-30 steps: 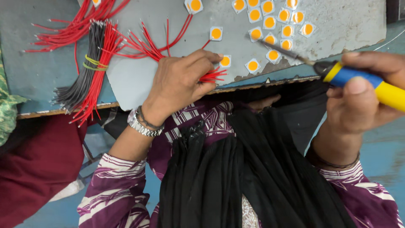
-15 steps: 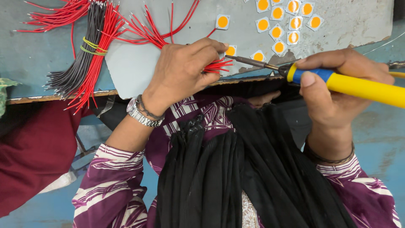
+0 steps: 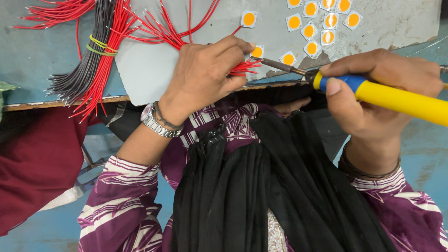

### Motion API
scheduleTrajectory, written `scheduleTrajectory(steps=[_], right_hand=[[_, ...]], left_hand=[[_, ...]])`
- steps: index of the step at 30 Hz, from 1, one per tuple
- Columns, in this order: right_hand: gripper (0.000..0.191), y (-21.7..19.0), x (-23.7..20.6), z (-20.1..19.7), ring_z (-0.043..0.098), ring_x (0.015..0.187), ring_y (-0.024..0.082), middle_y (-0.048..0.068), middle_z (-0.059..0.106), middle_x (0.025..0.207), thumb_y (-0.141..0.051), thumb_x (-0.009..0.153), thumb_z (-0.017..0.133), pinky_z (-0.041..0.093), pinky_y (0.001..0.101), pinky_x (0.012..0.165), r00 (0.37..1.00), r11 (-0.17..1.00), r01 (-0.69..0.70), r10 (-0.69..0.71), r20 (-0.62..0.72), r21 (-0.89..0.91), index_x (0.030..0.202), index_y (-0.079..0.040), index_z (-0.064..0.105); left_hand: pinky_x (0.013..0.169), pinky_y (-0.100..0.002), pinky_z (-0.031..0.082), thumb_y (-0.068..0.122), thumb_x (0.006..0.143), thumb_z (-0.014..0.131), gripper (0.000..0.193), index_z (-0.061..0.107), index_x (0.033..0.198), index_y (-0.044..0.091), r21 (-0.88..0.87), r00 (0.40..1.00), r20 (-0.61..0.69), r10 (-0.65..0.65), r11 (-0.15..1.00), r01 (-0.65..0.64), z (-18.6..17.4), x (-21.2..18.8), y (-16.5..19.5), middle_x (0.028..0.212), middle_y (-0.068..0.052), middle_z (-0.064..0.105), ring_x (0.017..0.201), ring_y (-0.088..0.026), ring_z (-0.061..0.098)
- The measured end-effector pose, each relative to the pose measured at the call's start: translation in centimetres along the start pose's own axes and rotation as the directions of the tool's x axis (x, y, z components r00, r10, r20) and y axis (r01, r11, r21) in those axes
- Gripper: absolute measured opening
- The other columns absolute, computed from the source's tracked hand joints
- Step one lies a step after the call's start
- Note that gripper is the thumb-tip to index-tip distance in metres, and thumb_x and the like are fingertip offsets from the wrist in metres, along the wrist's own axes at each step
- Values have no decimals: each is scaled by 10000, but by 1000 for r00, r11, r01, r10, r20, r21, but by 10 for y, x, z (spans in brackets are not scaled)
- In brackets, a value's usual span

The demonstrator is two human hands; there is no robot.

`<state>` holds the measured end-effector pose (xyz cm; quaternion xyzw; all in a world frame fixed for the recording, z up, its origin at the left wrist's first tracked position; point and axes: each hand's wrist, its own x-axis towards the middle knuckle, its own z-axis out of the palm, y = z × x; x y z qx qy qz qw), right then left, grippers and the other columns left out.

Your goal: The person strips insulation from the ends of red wires using pliers, dips the exposed ends into a small cup of flux, and solders each wire end onto the contact pads of orange LED chips laid on the work board, working through the wires one at a time.

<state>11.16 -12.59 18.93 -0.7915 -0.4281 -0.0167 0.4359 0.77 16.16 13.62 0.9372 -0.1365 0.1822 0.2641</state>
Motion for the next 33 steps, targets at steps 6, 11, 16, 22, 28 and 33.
scheduleTrajectory(steps=[6, 11, 16, 22, 28, 33], right_hand=[[273, -5, 3, 2, 676, 698, 135, 87, 740, 877, -215, 1051, 746, 500, 208, 683, 998, 998, 64, -64, 9, -20, 981, 49, 755], [283, -4, 2, -1, 679, 704, 131, 92, 745, 895, -223, 1052, 742, 502, 203, 681, 999, 999, 26, -25, -26, 27, 991, 53, 754], [294, -3, 3, -1, 681, 710, 127, 97, 749, 912, -232, 1053, 739, 503, 198, 680, 1000, 1000, 6, -6, -19, 27, 1000, 57, 752], [303, -8, 9, -2, 670, 683, 124, 91, 745, 889, -245, 1025, 736, 492, 197, 652, 1000, 1000, -25, 25, -10, 15, 986, 55, 756], [283, -20, 15, -4, 646, 667, 116, 82, 724, 858, -230, 1042, 736, 482, 198, 649, 994, 994, -105, 105, 29, 16, 998, 49, 750], [295, -20, 21, -6, 620, 640, 107, 78, 698, 811, -231, 1070, 761, 468, 202, 629, 994, 995, -99, 100, 52, -16, 1001, 55, 749]], left_hand=[[540, -339, 452, 183, 808, 839, 308, 672, 1026, 44, 25, 1000, -10, 8, 1000, -8, 0, 0, 0, 1187, 30, 701, 700, -200, 658], [542, -342, 450, 177, 817, 842, 306, 674, 1037, 46, 47, 1000, 1, 7, 999, -7, -1, 0, 1, 1190, 36, 704, 698, -204, 655], [551, -339, 456, 189, 811, 847, 305, 656, 999, 44, 17, 1000, 3, 4, 1000, -4, -1, 1, 1, 1201, 33, 702, 717, -199, 667], [545, -339, 456, 188, 810, 850, 288, 656, 972, 49, 24, 1000, 8, 6, 1000, -6, -2, 2, 2, 1198, 42, 705, 702, -198, 661], [538, -340, 453, 193, 814, 852, 288, 658, 971, 50, 24, 1000, 6, 9, 1000, -9, -2, 2, 0, 1192, 45, 703, 693, -196, 657], [534, -343, 453, 188, 809, 848, 293, 668, 994, 49, 32, 1000, 2, 13, 999, -13, -3, 3, 1, 1173, 43, 701, 686, -200, 653]])
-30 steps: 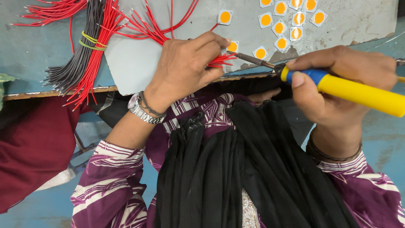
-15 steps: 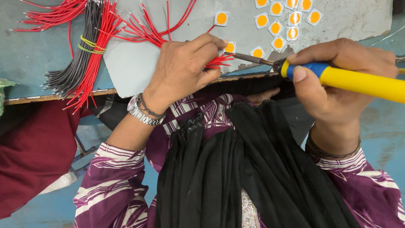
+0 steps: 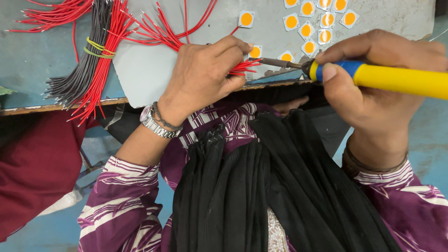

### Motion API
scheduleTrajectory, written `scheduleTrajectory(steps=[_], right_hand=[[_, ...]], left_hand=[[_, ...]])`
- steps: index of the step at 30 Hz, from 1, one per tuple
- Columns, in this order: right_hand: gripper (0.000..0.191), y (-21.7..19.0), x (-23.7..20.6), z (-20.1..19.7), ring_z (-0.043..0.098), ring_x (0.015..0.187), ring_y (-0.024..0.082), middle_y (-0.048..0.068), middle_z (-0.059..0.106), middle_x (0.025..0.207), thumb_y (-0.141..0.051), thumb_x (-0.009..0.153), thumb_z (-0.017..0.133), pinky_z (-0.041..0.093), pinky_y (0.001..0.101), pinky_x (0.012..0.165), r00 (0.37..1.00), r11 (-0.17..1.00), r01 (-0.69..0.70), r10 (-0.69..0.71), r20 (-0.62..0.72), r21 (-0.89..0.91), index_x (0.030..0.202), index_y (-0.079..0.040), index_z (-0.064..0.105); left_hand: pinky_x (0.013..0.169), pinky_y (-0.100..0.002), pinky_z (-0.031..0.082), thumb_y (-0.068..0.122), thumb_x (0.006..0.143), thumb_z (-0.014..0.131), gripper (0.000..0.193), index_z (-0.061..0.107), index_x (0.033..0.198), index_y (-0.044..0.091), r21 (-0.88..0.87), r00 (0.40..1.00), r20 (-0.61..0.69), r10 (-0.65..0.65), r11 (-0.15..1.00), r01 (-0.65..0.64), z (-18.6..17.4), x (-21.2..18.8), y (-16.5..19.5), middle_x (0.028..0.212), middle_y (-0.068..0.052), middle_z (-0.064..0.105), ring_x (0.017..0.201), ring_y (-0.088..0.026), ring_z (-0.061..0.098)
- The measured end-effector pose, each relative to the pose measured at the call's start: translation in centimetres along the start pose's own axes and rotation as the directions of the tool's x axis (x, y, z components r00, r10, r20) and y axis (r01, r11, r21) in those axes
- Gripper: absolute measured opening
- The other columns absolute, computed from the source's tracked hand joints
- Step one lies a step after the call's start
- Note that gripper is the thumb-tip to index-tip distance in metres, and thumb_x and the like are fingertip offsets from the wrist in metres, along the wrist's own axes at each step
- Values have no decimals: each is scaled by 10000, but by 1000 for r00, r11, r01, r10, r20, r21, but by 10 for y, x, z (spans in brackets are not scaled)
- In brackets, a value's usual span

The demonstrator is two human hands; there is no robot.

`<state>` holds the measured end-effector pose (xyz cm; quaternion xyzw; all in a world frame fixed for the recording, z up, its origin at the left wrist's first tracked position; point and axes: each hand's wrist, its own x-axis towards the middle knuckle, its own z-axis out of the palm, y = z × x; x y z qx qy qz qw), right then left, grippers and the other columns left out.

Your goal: The person strips insulation from the ends of red wires using pliers, dips the exposed ends into a small cup of flux, and solders each wire end onto the contact pads of orange LED chips laid on the work board, working through the wires one at a time.

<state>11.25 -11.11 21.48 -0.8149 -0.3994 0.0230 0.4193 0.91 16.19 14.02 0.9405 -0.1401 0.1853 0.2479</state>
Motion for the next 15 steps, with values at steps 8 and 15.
scheduleTrajectory(steps=[8, 15], right_hand=[[355, 23, -33, -1, 532, 636, 120, 133, 648, 970, -256, 1132, 725, 402, 202, 599, 969, 940, -152, 202, -139, 304, 1118, 90, 642], [448, 42, -49, 12, 639, 750, 185, 171, 659, 1110, -320, 1145, 685, 550, 260, 668, 945, 885, -19, 167, -280, 464, 1342, 66, 567]], left_hand=[[549, -354, 466, 205, 823, 848, 342, 674, 1074, 50, 1, 1000, -8, 7, 1000, -7, 0, -3, -2, 1168, 26, 688, 699, -219, 647], [573, -367, 477, 184, 831, 842, 303, 634, 1011, 56, -24, 1000, 0, -8, 1000, 8, 1, -7, -4, 1217, 27, 686, 743, -226, 664]])
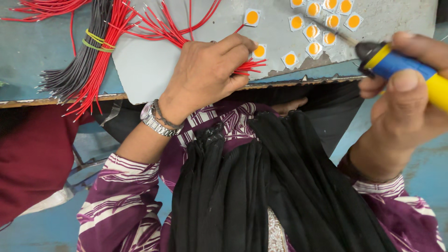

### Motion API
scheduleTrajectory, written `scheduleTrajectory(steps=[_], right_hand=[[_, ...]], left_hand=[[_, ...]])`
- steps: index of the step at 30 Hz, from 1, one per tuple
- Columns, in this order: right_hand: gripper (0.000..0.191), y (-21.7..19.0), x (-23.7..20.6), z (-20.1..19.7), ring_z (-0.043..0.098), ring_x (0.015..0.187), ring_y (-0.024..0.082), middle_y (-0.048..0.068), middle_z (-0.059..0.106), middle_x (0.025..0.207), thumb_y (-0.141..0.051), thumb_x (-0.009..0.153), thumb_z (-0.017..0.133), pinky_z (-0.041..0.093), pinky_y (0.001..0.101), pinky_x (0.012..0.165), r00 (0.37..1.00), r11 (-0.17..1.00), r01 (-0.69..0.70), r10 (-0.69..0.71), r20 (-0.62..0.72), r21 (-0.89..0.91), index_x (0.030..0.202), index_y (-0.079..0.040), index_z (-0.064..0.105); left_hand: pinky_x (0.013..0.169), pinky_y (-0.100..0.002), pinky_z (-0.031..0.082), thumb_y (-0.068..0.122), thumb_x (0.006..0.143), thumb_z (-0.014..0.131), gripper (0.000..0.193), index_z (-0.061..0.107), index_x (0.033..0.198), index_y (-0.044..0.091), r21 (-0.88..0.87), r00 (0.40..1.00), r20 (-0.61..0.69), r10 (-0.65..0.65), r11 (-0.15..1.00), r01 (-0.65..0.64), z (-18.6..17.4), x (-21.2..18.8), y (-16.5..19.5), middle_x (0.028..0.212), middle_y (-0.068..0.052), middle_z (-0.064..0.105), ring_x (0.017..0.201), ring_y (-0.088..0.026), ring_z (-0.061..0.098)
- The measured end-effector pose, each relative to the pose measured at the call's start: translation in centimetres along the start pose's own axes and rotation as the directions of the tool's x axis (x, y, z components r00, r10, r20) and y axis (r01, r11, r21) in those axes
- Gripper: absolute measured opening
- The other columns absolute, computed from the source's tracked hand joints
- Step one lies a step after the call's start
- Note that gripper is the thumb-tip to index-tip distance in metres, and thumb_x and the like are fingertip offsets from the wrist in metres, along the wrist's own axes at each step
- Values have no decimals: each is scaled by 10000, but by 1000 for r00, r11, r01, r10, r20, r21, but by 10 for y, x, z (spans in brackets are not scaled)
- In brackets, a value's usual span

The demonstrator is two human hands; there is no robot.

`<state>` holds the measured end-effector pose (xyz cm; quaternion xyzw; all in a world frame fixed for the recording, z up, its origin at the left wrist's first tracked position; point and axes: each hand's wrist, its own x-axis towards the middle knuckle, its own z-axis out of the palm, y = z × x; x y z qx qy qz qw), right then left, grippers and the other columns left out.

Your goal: The person strips insulation from the ends of red wires using pliers, dips the exposed ends into a small cup of flux, and solders each wire end onto the contact pads of orange LED chips laid on the work board, working through the wires one at a time.

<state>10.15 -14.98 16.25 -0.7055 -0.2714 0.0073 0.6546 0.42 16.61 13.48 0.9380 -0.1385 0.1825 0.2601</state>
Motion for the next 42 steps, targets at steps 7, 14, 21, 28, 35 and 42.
scheduleTrajectory(steps=[7, 14, 21, 28, 35, 42], right_hand=[[242, 16, -2, 31, 776, 974, 261, 207, 729, 1244, -69, 1168, 598, 643, 329, 886, 976, 982, 130, -103, 194, -135, 1385, -8, 509], [414, 24, 0, 75, 745, 1160, 249, 235, 600, 1431, 128, 1045, 713, 601, 307, 1011, 948, 906, 231, -127, 292, -355, 1352, -25, 482], [590, 20, 20, 82, 691, 1129, 344, 170, 631, 1426, 47, 890, 874, 549, 448, 1032, 891, 755, 422, -243, 383, -502, 1302, -69, 467], [535, 25, 20, 89, 721, 1060, 190, 173, 532, 1520, 95, 1023, 796, 598, 280, 960, 906, 889, 328, -200, 373, -320, 1354, -91, 419], [535, 34, 22, 88, 751, 1130, 205, 180, 485, 1564, 128, 1045, 746, 615, 274, 986, 897, 928, 295, -187, 401, -228, 1383, -97, 398], [556, 35, 23, 89, 771, 1129, 214, 176, 497, 1557, 122, 1059, 766, 613, 270, 990, 895, 919, 317, -208, 394, -234, 1395, -103, 384]], left_hand=[[737, -307, 537, 27, 956, 769, 202, 628, 1098, -6, -250, 956, -221, -194, 959, 137, 3, -4, -7, 1223, -70, 621, 894, -230, 675], [726, -321, 516, 68, 1006, 797, 183, 678, 1106, -30, -365, 943, -197, -267, 913, 182, 1, -2, -7, 1150, -110, 641, 859, -229, 655], [677, -302, 490, 65, 1000, 789, 127, 732, 1074, -21, -402, 958, -207, -199, 910, 102, -3, 1, -7, 968, -109, 670, 772, -208, 655], [623, -286, 473, 61, 1007, 767, 134, 714, 1091, -30, -446, 967, -144, -209, 886, 125, -2, 2, -3, 883, -92, 694, 691, -172, 637], [642, -288, 487, 26, 956, 747, 114, 648, 975, -28, -390, 982, -144, -122, 919, 57, -4, 1, -5, 953, -103, 635, 734, -200, 640], [646, -343, 501, 32, 916, 729, 150, 665, 1051, 30, -201, 998, -41, 39, 979, -47, -8, 5, 1, 1069, -47, 718, 776, -229, 670]])
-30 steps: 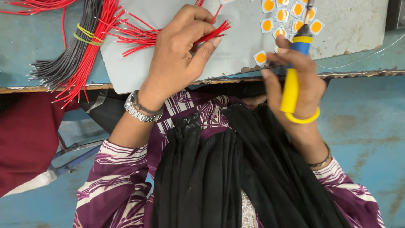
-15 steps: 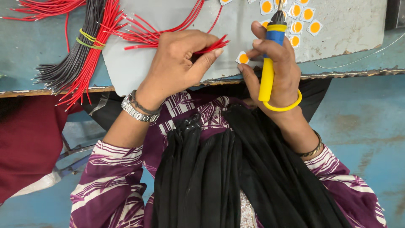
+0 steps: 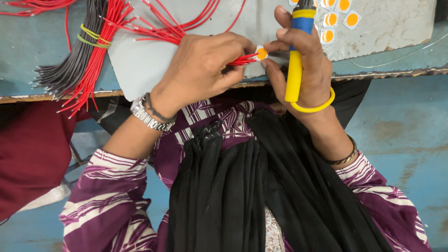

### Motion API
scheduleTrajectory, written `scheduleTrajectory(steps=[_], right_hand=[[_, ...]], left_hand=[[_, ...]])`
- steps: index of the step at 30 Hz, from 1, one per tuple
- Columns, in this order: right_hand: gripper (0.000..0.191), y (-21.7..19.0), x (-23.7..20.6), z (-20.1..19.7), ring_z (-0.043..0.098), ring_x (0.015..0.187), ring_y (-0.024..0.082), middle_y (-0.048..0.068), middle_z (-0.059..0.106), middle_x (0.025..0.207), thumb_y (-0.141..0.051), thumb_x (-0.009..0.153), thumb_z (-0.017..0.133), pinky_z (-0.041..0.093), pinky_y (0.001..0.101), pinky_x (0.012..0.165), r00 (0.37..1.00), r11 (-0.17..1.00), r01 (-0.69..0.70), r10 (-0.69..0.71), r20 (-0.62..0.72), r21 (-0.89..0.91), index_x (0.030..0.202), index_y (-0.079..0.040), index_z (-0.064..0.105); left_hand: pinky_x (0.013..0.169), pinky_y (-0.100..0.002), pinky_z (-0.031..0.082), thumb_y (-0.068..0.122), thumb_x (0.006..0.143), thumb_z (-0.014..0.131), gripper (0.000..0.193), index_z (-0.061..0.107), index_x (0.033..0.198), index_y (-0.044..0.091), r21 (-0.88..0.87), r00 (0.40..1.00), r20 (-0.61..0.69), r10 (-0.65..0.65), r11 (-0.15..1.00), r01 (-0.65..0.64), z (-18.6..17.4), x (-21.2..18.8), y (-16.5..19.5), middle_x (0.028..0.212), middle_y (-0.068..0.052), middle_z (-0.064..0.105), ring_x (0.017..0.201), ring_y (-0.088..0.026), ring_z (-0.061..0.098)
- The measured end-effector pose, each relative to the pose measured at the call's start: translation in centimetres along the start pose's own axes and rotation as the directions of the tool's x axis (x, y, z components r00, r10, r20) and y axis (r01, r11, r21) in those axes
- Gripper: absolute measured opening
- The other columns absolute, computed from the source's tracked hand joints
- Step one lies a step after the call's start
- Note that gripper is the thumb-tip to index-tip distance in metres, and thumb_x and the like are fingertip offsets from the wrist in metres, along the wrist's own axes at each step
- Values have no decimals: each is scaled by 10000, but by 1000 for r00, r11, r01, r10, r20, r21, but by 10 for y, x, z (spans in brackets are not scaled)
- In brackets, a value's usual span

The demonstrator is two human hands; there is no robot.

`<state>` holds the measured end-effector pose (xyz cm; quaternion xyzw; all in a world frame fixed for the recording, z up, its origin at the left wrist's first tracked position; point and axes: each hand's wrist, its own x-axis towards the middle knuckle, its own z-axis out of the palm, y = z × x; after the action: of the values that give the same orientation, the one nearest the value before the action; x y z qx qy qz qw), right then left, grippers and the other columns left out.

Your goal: The person strips insulation from the ends of red wires using pliers, dips the exposed ends into a small cup of flux, and solders each wire end onto the contact pads of orange LED chips laid on the work board, working through the wires one at a time.

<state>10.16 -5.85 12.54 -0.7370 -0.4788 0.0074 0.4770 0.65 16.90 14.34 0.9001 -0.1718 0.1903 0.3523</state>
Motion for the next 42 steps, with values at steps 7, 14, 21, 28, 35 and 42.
scheduleTrajectory(steps=[7, 14, 21, 28, 35, 42], right_hand=[[559, 0, -6, -4, 753, 1139, 270, 207, 579, 1480, 127, 1046, 744, 574, 343, 1016, 998, 995, 63, -64, -11, -71, 1423, -61, 376], [427, 36, -56, -38, 709, 884, 259, 125, 760, 1214, -188, 1159, 578, 575, 323, 756, 959, 982, 9, 45, -281, 187, 1553, -55, 482], [498, 76, -100, -93, 512, 552, 184, 198, 700, 862, -321, 1026, 532, 469, 326, 594, 701, 942, 81, 179, -691, 325, 1057, 150, 691], [358, 35, -83, -81, 393, 529, 148, 188, 625, 926, -205, 1036, 675, 316, 254, 499, 830, 961, -81, 213, -515, 266, 1049, 144, 597], [393, 4, -57, -74, 435, 486, 148, 190, 612, 967, -230, 1081, 715, 329, 234, 458, 897, 958, -150, 236, -374, 245, 1079, 144, 595], [414, 0, -56, -81, 482, 521, 162, 190, 640, 981, -236, 1137, 708, 363, 238, 496, 912, 949, -222, 284, -298, 225, 1054, 162, 632]], left_hand=[[620, -378, 468, 40, 903, 720, 183, 689, 1081, 75, 121, 1000, 4, 5, 993, -6, 4, -1, -1, 973, -30, 690, 766, -251, 661], [659, -374, 477, 51, 887, 726, 184, 710, 1070, 68, 110, 1000, -11, 28, 994, -26, 15, -9, -12, 965, -15, 682, 794, -238, 666], [792, -408, 510, 53, 811, 700, 236, 721, 1046, 40, 91, 996, -54, 66, 994, -61, 18, -14, -20, 1009, -32, 679, 951, -261, 661], [711, -408, 487, 67, 836, 689, 219, 724, 1048, 23, 0, 999, -43, 26, 1000, -26, 18, -15, -19, 1039, -59, 681, 896, -281, 654], [731, -414, 496, 92, 856, 670, 142, 705, 976, 26, 50, 1000, -22, 22, 999, -21, 20, -15, -19, 1011, -59, 672, 907, -274, 653], [707, -414, 497, 84, 870, 655, 95, 675, 934, 16, 74, 1000, -5, 21, 997, -20, 21, -16, -20, 981, -72, 650, 871, -279, 648]])
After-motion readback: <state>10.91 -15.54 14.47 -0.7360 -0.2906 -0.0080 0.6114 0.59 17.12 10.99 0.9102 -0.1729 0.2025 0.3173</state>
